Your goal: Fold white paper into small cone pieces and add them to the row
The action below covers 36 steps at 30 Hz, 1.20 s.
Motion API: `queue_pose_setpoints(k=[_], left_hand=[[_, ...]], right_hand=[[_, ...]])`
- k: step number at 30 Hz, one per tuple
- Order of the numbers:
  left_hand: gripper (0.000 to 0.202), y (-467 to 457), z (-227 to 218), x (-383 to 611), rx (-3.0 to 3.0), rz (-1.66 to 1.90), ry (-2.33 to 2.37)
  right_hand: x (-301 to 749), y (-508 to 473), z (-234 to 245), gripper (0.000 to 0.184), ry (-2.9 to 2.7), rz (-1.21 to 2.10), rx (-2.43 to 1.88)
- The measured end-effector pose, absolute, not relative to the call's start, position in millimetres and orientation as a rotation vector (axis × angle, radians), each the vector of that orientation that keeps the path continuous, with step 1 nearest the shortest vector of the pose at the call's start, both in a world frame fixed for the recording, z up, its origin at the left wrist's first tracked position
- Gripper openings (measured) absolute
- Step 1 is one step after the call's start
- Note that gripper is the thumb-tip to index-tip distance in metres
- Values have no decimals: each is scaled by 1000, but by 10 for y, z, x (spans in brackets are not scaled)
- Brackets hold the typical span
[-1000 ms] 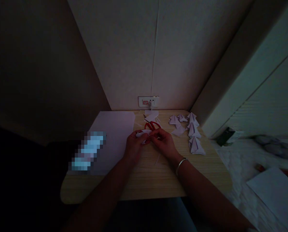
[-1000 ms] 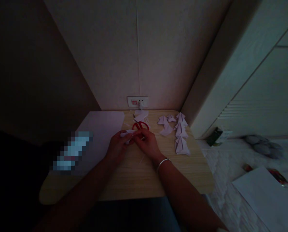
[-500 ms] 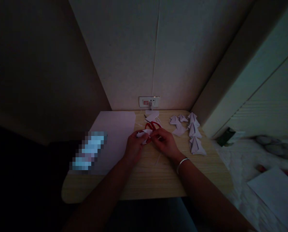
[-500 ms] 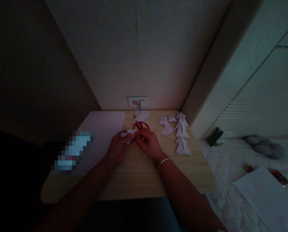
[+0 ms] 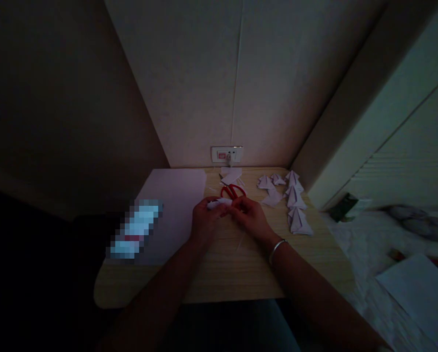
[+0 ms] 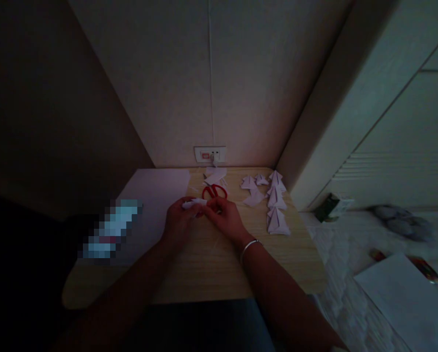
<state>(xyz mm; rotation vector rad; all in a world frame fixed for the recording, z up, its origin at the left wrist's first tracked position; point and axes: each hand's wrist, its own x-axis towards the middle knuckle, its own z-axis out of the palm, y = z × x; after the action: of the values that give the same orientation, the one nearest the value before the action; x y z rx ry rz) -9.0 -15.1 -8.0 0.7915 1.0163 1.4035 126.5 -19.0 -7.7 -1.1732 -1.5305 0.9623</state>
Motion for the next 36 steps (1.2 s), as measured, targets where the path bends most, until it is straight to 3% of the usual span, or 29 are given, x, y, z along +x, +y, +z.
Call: queue_pose_setpoints(k=[10, 20, 25, 29, 36], left_hand=[[33, -149, -113, -103, 841, 1401, 1011], [56, -155, 38, -179, 513, 1146, 667], [26, -138, 86, -240, 387, 993, 718], [16, -156, 61, -210, 469, 1085, 712], [36, -154, -35, -117, 727, 1446, 831]], right_hand=[[1237, -241, -79, 23, -1534, 1090, -1116], [1316, -158, -86, 21, -1334, 976, -1043], [1335, -158, -93, 20, -1429, 940, -1029], [1328, -147, -74, 20, -1359, 934, -1021], [1288, -128, -61, 25, -1192, 1110, -1114]])
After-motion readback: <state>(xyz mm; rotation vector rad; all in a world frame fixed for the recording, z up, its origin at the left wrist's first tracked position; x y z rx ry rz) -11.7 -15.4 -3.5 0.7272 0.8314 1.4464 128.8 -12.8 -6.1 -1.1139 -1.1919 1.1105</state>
